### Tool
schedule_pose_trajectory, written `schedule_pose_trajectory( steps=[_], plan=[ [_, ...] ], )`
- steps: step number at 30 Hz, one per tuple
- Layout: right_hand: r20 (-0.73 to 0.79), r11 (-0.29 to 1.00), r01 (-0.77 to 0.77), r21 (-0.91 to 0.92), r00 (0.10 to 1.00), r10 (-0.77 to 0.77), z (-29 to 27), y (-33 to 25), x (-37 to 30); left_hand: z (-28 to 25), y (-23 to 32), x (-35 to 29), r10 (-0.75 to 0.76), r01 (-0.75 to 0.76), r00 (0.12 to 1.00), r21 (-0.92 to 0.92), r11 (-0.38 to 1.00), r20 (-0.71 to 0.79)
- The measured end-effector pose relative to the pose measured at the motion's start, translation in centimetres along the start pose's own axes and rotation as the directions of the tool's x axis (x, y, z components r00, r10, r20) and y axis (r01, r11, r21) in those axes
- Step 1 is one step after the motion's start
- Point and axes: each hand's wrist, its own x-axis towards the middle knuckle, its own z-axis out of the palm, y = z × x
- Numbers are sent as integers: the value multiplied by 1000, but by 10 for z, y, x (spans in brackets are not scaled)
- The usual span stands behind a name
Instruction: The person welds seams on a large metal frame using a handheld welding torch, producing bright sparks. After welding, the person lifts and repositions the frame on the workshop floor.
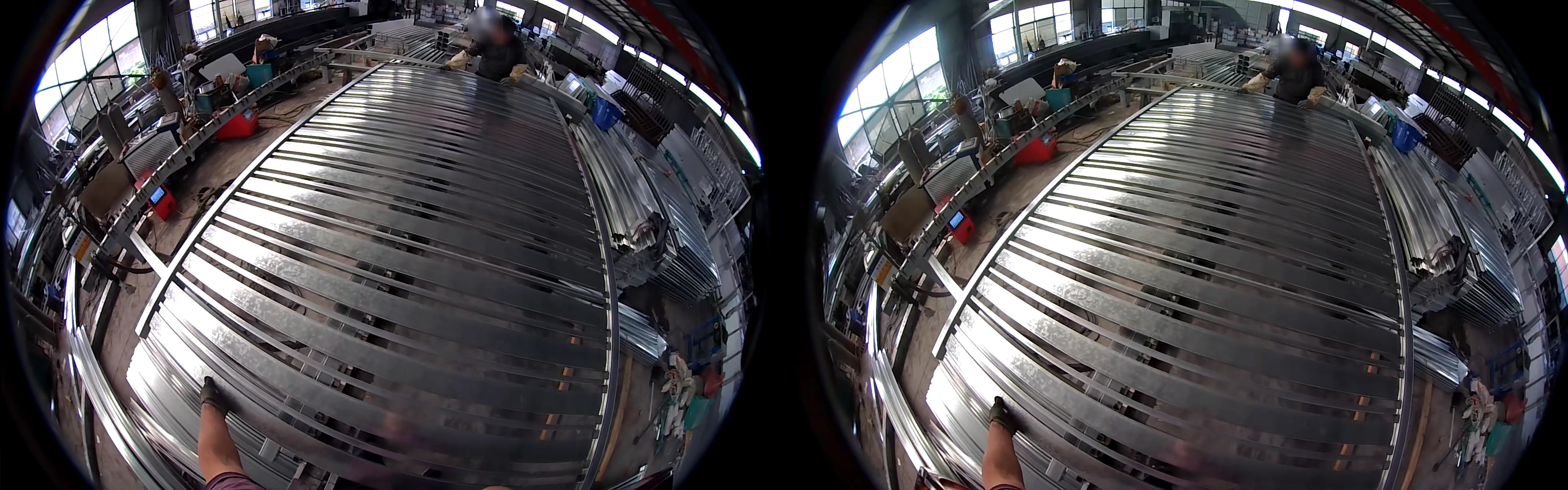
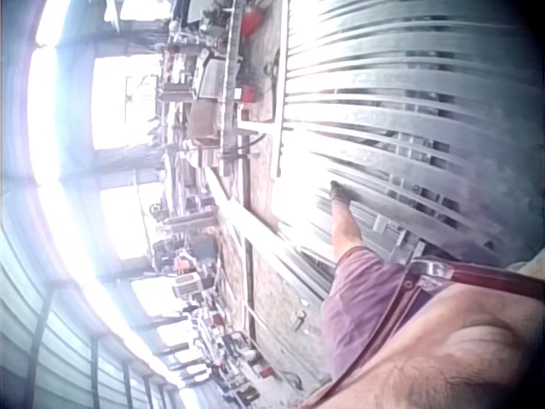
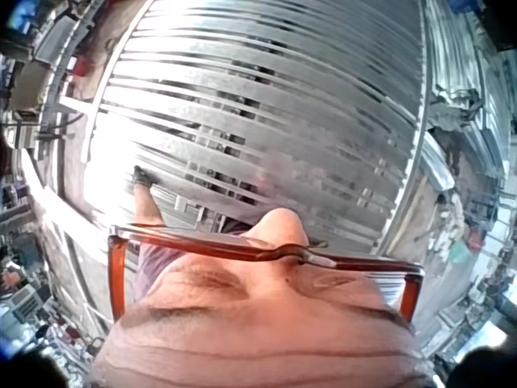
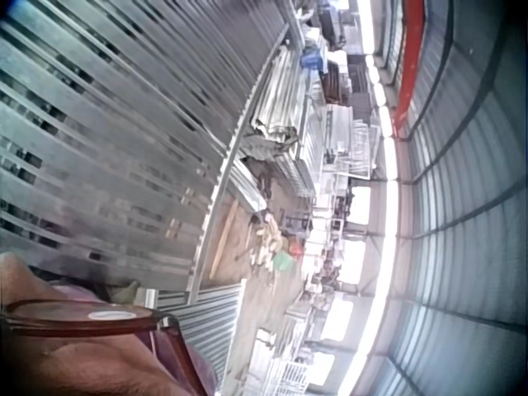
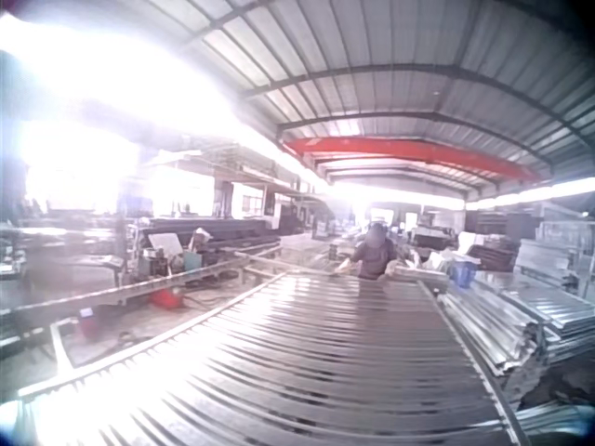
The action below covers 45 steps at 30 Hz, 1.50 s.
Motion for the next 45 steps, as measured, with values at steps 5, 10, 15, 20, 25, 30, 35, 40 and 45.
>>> schedule_pose_trajectory(
  steps=[5,10,15,20,25,30,35,40,45],
  plan=[
    [-32,1000,6,-28,999,-7,0,-9,1,1,6,-14,-30,29,999,-19,999,-17],
    [-44,998,23,-52,999,-25,-5,-17,3,6,-1,-20,25,-25,1000,-71,997,4],
    [-29,999,3,-52,1000,-5,-10,-22,14,-2,20,-16,103,-107,994,131,986,34],
    [-41,997,26,-72,999,-29,-27,-37,12,25,5,-33,46,-30,996,218,976,-71],
    [-26,995,14,-101,1000,-17,-36,-43,18,10,-1,-35,64,-76,996,255,964,58],
    [-29,991,19,-134,999,-23,-56,-58,19,11,-36,-54,21,-57,985,212,976,169],
    [-31,986,27,-166,999,-33,-100,-74,27,11,-75,-83,8,-45,976,166,985,215],
    [-44,982,47,-182,997,-56,-185,-93,38,2,-102,-110,-38,-12,947,153,988,318],
    [175,960,266,89,945,-278,-151,-99,25,6,-127,-147,-67,15,952,173,985,299]
  ],
)
